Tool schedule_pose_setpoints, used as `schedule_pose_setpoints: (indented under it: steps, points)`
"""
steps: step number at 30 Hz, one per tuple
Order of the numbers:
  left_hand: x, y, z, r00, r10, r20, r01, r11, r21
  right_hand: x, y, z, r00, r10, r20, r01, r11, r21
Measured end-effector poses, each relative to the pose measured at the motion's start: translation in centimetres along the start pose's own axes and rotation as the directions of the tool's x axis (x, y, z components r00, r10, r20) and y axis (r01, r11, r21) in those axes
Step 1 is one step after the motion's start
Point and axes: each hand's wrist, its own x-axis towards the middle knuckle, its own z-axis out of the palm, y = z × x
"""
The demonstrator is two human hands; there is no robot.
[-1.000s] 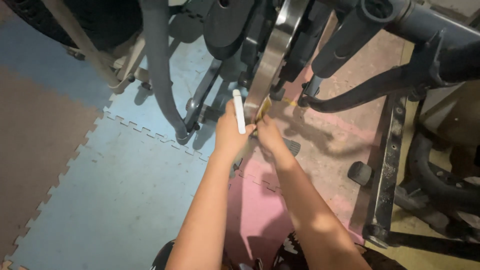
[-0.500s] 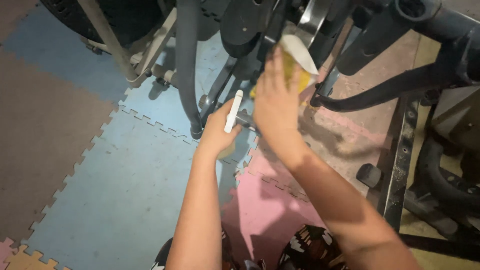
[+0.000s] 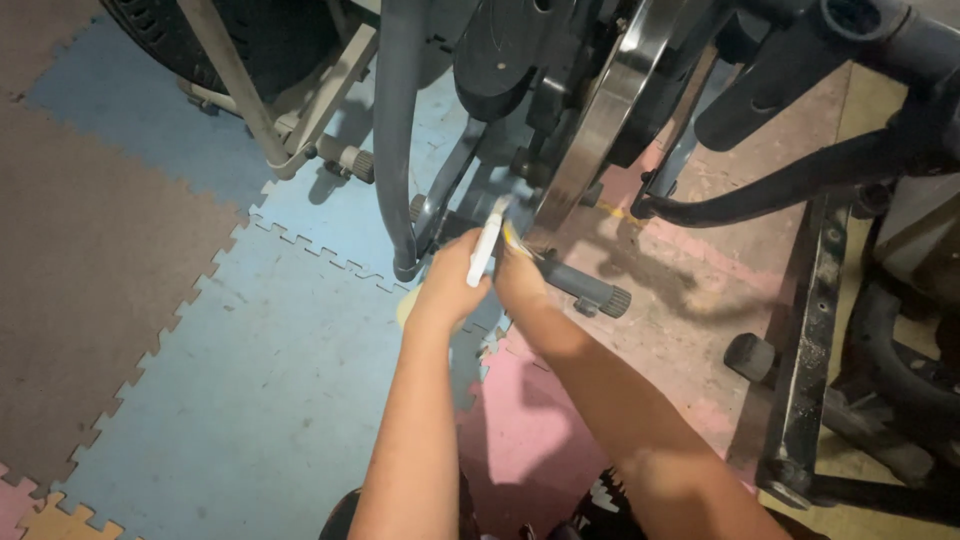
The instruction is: Spraying cleaning solution and wiping down elliptical machines in a gym.
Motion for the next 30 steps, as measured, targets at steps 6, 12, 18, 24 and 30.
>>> schedule_pose_setpoints:
  steps: [6,12,18,24,30]
  points:
    - [0.0,-0.4,1.5,0.994,0.101,0.040,-0.099,0.994,-0.052,-13.3,8.7,1.7,0.980,0.156,0.120,-0.197,0.780,0.594]
    - [0.9,2.9,2.4,0.998,0.052,0.036,-0.048,0.993,-0.110,-14.2,14.1,-0.6,0.697,0.315,0.644,-0.354,-0.630,0.691]
    - [1.2,4.2,3.9,0.976,-0.158,0.147,0.187,0.959,-0.212,-7.2,10.6,-15.5,0.723,0.691,0.001,0.059,-0.063,0.996]
    - [0.4,-0.5,6.7,1.000,-0.002,0.016,0.006,0.975,-0.221,-9.0,5.7,-4.3,0.810,0.569,-0.140,-0.007,0.248,0.969]
    - [-0.9,-1.5,6.0,0.990,-0.112,0.091,0.124,0.982,-0.141,-17.4,10.2,0.8,0.686,0.656,0.314,0.235,-0.608,0.758]
